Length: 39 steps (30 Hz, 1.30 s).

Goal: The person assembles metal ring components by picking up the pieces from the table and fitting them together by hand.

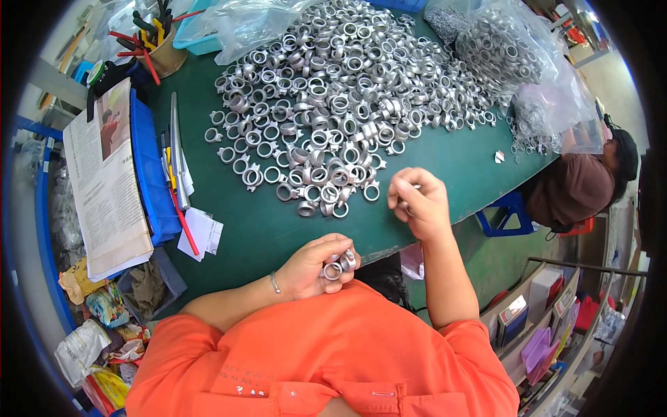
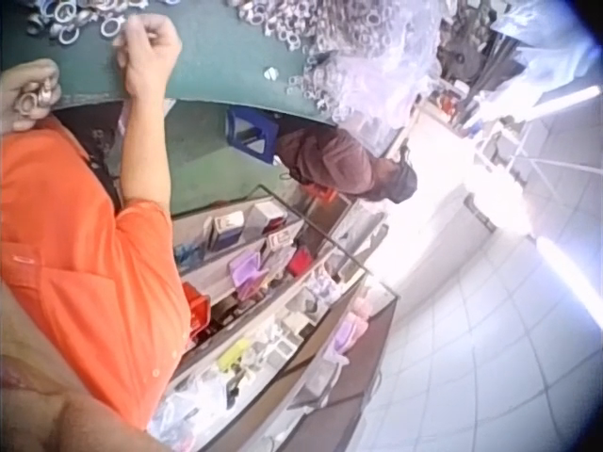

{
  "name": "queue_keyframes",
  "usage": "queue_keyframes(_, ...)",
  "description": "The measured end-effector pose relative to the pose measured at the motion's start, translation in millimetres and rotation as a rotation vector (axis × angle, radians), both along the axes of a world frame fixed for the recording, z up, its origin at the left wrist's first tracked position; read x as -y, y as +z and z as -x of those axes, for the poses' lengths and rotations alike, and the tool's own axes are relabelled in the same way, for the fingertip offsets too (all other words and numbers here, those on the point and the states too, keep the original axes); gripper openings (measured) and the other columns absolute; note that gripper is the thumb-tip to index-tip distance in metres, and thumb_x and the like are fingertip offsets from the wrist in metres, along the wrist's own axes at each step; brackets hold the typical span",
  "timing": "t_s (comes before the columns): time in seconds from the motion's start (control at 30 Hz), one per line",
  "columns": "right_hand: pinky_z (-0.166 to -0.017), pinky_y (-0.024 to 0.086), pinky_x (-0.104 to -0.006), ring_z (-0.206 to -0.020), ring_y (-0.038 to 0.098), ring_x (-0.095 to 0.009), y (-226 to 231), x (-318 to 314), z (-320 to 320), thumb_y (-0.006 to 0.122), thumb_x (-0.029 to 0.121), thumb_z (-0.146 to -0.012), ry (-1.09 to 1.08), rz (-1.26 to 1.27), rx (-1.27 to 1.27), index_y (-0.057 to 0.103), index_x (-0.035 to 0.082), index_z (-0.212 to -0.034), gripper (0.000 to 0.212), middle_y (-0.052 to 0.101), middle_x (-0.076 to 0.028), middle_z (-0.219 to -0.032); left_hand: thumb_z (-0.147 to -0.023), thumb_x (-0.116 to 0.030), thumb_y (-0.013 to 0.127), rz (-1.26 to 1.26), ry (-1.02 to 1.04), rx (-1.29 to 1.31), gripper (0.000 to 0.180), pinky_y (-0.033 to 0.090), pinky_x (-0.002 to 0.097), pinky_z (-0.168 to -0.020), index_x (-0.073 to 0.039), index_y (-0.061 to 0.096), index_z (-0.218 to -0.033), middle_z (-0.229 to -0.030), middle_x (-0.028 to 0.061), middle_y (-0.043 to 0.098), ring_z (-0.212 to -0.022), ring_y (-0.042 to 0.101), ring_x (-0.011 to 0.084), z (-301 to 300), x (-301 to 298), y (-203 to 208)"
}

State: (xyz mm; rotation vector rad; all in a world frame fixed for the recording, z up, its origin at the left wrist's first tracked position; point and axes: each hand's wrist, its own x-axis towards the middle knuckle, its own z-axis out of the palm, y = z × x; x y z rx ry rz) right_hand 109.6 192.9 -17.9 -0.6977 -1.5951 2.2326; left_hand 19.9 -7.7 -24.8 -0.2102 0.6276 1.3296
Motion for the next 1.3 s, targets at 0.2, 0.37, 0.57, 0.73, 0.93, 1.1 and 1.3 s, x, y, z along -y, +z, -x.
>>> queue_keyframes(0.2, -0.053, 0.042, -0.0221, -0.058, 0.049, -0.006, -8, 7, 30, 0.069, 0.015, -0.074, -0.001, -0.583, 0.368, 0.061, -0.003, -0.088, 0.024, 0.057, -0.001, -0.064, -0.09, -0.02, 0.045, -0.002, 0.006, 0.03, 0.015, 0.032, 0.0208, -0.038, -0.009, 0.051, -0.082, -0.079, 0.0105, 0.051, -0.058, 0.045, 0.013, 1, 0, 0)
queue_keyframes(0.37, -0.041, 0.035, -0.0169, -0.051, 0.048, -0.005, 4, 1, 12, 0.057, 0.007, -0.081, -0.076, 0.024, 0.329, 0.061, -0.002, -0.09, 0.013, 0.059, -0.004, -0.068, -0.09, -0.021, 0.044, -0.015, 0.013, 0.034, 0.016, 0.032, 0.0206, -0.038, -0.009, 0.051, -0.081, -0.078, 0.0107, 0.051, -0.056, 0.043, 0.0121, 1, 1, -1)
queue_keyframes(0.57, -0.035, 0.031, -0.0162, -0.049, 0.048, -0.007, 3, 1, 0, 0.051, 0.006, -0.081, 0.025, 0.383, 0.102, 0.059, -0.004, -0.091, 0.015, 0.056, -0.007, -0.064, -0.091, -0.021, 0.043, -0.033, 0.024, 0.032, 0.017, 0.033, 0.021, -0.038, -0.007, 0.051, -0.086, -0.079, 0.0113, 0.052, -0.057, 0.045, 0.0121, 1, 1, -1)
queue_keyframes(0.73, -0.034, 0.029, -0.0175, -0.048, 0.047, -0.009, 9, 7, 0, 0.051, 0.007, -0.081, 0.059, 0.525, 0.067, 0.056, -0.004, -0.093, 0.018, 0.055, -0.006, -0.063, -0.093, -0.027, 0.038, -0.054, -0.002, -0.03, 0.028, 0.043, 0.0241, -0.041, -0.005, 0.05, -0.104, -0.088, 0.0129, 0.056, -0.065, 0.055, 0.016, 0, 1, -8)
queue_keyframes(0.93, -0.051, 0.043, -0.0214, -0.058, 0.053, -0.011, 22, 79, -1, 0.045, -0.003, -0.079, 0.055, -0.06, -0.027, 0.057, -0.001, -0.097, 0.022, 0.057, -0.007, -0.075, -0.093, -0.04, 0.032, -0.067, 0.037, 0.146, 0.041, 0.053, 0.0285, -0.057, -0.007, 0.048, -0.112, -0.091, 0.0074, 0.058, -0.075, 0.06, 0.016, 0, 4, -7)
queue_keyframes(1.1, -0.069, 0.046, -0.0312, -0.077, 0.057, -0.024, 35, 85, 14, 0.048, -0.011, -0.063, 0.266, -0.811, -0.331, 0.059, 0.0, -0.084, 0.027, 0.059, -0.012, -0.085, -0.092, -0.044, 0.034, -0.015, 0.176, 0.165, 0.04, 0.052, 0.0299, -0.055, -0.01, 0.05, -0.106, -0.087, 0.004, 0.058, -0.074, 0.06, 0.0154, -1, -1, -6)
queue_keyframes(1.3, -0.06, 0.044, -0.0293, -0.068, 0.054, -0.02, -5, 33, 29, 0.068, 0.004, -0.07, -0.081, -0.994, 0.231, 0.057, -0.001, -0.081, 0.016, 0.056, -0.01, -0.082, -0.093, -0.03, 0.036, -0.083, 0.057, 0.215, 0.031, 0.037, 0.0222, -0.036, -0.005, 0.049, -0.105, -0.096, 0.0169, 0.056, -0.066, 0.056, 0.0187, 4, 4, -4)
